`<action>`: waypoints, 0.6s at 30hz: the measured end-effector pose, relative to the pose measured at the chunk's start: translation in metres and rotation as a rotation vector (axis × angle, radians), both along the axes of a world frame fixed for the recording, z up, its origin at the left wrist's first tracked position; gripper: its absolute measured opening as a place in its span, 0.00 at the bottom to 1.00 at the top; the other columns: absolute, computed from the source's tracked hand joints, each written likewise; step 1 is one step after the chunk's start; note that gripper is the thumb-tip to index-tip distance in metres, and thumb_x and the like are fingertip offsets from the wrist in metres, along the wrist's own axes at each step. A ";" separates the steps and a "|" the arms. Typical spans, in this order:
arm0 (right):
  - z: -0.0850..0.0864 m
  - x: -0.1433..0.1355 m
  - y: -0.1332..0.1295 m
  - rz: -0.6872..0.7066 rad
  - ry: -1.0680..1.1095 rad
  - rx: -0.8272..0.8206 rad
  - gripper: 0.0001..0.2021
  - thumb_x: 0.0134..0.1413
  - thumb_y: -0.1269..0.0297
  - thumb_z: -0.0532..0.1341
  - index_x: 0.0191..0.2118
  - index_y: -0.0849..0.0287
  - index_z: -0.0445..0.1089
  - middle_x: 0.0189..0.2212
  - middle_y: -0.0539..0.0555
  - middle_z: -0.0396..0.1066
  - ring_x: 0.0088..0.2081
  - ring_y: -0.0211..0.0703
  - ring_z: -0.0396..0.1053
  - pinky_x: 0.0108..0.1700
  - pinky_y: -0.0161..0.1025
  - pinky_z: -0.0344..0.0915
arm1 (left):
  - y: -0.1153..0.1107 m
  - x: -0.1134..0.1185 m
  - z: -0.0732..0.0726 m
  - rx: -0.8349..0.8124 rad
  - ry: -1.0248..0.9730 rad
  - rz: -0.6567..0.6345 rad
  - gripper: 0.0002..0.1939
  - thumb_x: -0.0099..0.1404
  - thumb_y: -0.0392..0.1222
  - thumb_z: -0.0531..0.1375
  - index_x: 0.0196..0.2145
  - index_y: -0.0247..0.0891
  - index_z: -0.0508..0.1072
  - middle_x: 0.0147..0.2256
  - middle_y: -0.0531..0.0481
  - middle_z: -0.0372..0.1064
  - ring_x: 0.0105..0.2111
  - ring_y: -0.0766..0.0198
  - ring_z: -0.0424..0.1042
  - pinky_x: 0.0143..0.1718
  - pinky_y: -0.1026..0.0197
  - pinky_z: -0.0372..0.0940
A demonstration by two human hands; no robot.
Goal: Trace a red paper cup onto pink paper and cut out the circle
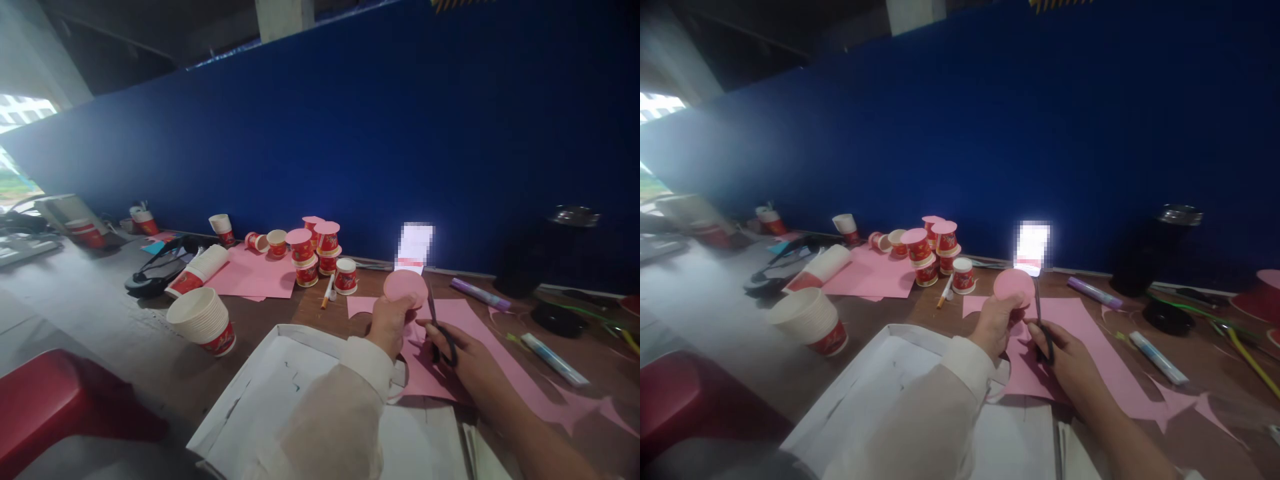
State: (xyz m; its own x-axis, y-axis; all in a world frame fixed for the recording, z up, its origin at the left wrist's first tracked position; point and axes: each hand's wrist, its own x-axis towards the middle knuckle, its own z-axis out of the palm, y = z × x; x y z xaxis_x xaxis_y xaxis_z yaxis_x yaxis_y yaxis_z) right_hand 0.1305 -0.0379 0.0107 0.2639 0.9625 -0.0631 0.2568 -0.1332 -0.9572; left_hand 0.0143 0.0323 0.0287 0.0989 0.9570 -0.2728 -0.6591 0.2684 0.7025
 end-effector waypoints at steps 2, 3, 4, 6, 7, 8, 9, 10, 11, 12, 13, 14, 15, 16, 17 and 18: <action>0.001 0.000 0.000 0.002 -0.015 0.009 0.33 0.50 0.33 0.66 0.47 0.59 0.80 0.26 0.54 0.76 0.26 0.43 0.69 0.27 0.39 0.64 | -0.001 0.000 0.001 0.006 -0.035 -0.029 0.12 0.46 0.36 0.74 0.29 0.32 0.78 0.29 0.46 0.76 0.30 0.63 0.75 0.31 0.64 0.66; 0.001 0.001 -0.001 0.006 -0.024 0.012 0.32 0.50 0.33 0.66 0.46 0.59 0.80 0.25 0.54 0.76 0.26 0.43 0.68 0.27 0.39 0.64 | -0.002 -0.001 0.002 0.007 -0.052 -0.048 0.12 0.46 0.35 0.74 0.29 0.31 0.78 0.29 0.45 0.76 0.30 0.62 0.76 0.30 0.64 0.66; 0.001 0.001 -0.001 0.009 -0.031 0.015 0.31 0.50 0.33 0.65 0.45 0.58 0.80 0.25 0.54 0.76 0.26 0.42 0.68 0.27 0.39 0.64 | -0.002 -0.001 0.003 0.009 -0.066 -0.065 0.11 0.46 0.35 0.73 0.29 0.31 0.78 0.28 0.44 0.76 0.30 0.61 0.76 0.29 0.64 0.67; 0.001 0.002 -0.001 0.027 -0.041 0.011 0.31 0.51 0.33 0.65 0.43 0.58 0.80 0.26 0.54 0.76 0.25 0.42 0.67 0.27 0.39 0.63 | -0.003 -0.002 0.005 0.003 -0.079 -0.089 0.10 0.47 0.34 0.73 0.29 0.30 0.79 0.28 0.43 0.76 0.31 0.60 0.77 0.28 0.65 0.67; 0.001 0.003 -0.001 0.035 -0.039 0.007 0.31 0.52 0.33 0.65 0.43 0.58 0.79 0.26 0.54 0.76 0.25 0.42 0.67 0.27 0.38 0.63 | -0.004 -0.003 0.006 -0.003 -0.078 -0.096 0.10 0.47 0.34 0.72 0.29 0.30 0.79 0.28 0.43 0.76 0.31 0.61 0.77 0.28 0.65 0.68; 0.001 0.003 -0.001 0.039 -0.034 0.005 0.31 0.52 0.33 0.64 0.44 0.58 0.79 0.26 0.53 0.76 0.25 0.41 0.67 0.27 0.38 0.62 | -0.004 -0.004 0.006 -0.006 -0.075 -0.101 0.09 0.47 0.33 0.72 0.29 0.29 0.79 0.28 0.43 0.76 0.31 0.61 0.77 0.28 0.66 0.68; 0.001 0.002 -0.001 0.037 -0.029 0.003 0.31 0.52 0.33 0.64 0.45 0.58 0.79 0.26 0.53 0.76 0.26 0.42 0.67 0.27 0.38 0.62 | -0.004 -0.004 0.006 -0.005 -0.071 -0.108 0.10 0.47 0.33 0.72 0.29 0.29 0.79 0.28 0.42 0.77 0.31 0.61 0.77 0.28 0.66 0.68; 0.001 0.002 -0.001 0.033 -0.024 0.001 0.31 0.52 0.33 0.64 0.45 0.58 0.78 0.26 0.53 0.76 0.26 0.42 0.68 0.28 0.38 0.63 | -0.004 -0.004 0.006 -0.001 -0.068 -0.111 0.10 0.47 0.34 0.73 0.29 0.29 0.80 0.29 0.42 0.77 0.31 0.61 0.77 0.28 0.66 0.68; 0.001 0.002 -0.001 0.032 -0.021 -0.005 0.31 0.52 0.32 0.64 0.45 0.58 0.78 0.26 0.53 0.76 0.27 0.42 0.68 0.28 0.38 0.63 | -0.004 -0.004 0.005 0.006 -0.067 -0.114 0.11 0.46 0.34 0.74 0.29 0.30 0.80 0.29 0.42 0.77 0.31 0.61 0.77 0.28 0.66 0.68; 0.001 0.002 -0.001 0.024 -0.020 -0.007 0.31 0.52 0.32 0.64 0.44 0.58 0.78 0.26 0.53 0.76 0.27 0.42 0.68 0.28 0.38 0.63 | -0.004 -0.004 0.005 0.014 -0.069 -0.116 0.12 0.46 0.34 0.74 0.29 0.30 0.80 0.29 0.42 0.77 0.31 0.61 0.77 0.27 0.66 0.68; 0.001 0.003 -0.001 0.025 -0.023 -0.007 0.30 0.52 0.32 0.64 0.43 0.58 0.78 0.26 0.53 0.76 0.27 0.42 0.68 0.29 0.38 0.64 | -0.003 -0.004 0.005 0.018 -0.070 -0.117 0.13 0.45 0.35 0.75 0.29 0.31 0.79 0.29 0.43 0.77 0.31 0.61 0.77 0.27 0.66 0.68; 0.001 0.003 0.000 0.033 -0.027 -0.001 0.30 0.52 0.32 0.64 0.42 0.58 0.78 0.27 0.53 0.76 0.27 0.42 0.68 0.29 0.39 0.64 | -0.003 -0.004 0.005 0.015 -0.070 -0.115 0.13 0.44 0.35 0.75 0.29 0.32 0.79 0.29 0.43 0.77 0.31 0.61 0.76 0.27 0.65 0.68; 0.000 0.004 0.000 0.039 -0.033 0.011 0.30 0.52 0.32 0.64 0.41 0.58 0.78 0.26 0.53 0.76 0.27 0.42 0.69 0.29 0.39 0.64 | -0.003 -0.004 0.005 0.007 -0.067 -0.115 0.13 0.43 0.35 0.75 0.28 0.32 0.78 0.29 0.44 0.76 0.30 0.62 0.76 0.28 0.65 0.68; 0.000 0.004 0.000 0.046 -0.040 0.021 0.29 0.52 0.32 0.64 0.40 0.57 0.78 0.26 0.53 0.76 0.26 0.43 0.69 0.29 0.39 0.64 | -0.003 -0.004 0.005 -0.003 -0.060 -0.116 0.14 0.43 0.35 0.75 0.27 0.32 0.78 0.28 0.45 0.76 0.30 0.62 0.75 0.28 0.64 0.68; 0.000 0.005 0.000 0.048 -0.045 0.031 0.29 0.52 0.32 0.65 0.40 0.57 0.78 0.26 0.53 0.76 0.26 0.43 0.69 0.29 0.39 0.64 | -0.003 -0.004 0.005 -0.012 -0.053 -0.117 0.14 0.42 0.35 0.75 0.27 0.32 0.77 0.28 0.46 0.75 0.29 0.63 0.75 0.29 0.64 0.67; 0.000 0.005 0.000 0.046 -0.044 0.037 0.29 0.52 0.32 0.65 0.40 0.57 0.78 0.26 0.53 0.76 0.26 0.43 0.69 0.29 0.39 0.64 | -0.003 -0.004 0.004 -0.021 -0.045 -0.117 0.15 0.41 0.35 0.76 0.28 0.33 0.77 0.27 0.47 0.74 0.29 0.64 0.74 0.29 0.64 0.67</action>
State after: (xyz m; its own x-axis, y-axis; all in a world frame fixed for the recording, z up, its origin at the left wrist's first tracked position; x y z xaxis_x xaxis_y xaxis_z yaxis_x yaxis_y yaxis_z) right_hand 0.1354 -0.0374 0.0102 0.2210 0.9751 -0.0165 0.3038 -0.0849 -0.9489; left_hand 0.0106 0.0294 0.0332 0.2219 0.9323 -0.2858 -0.6536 0.3597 0.6660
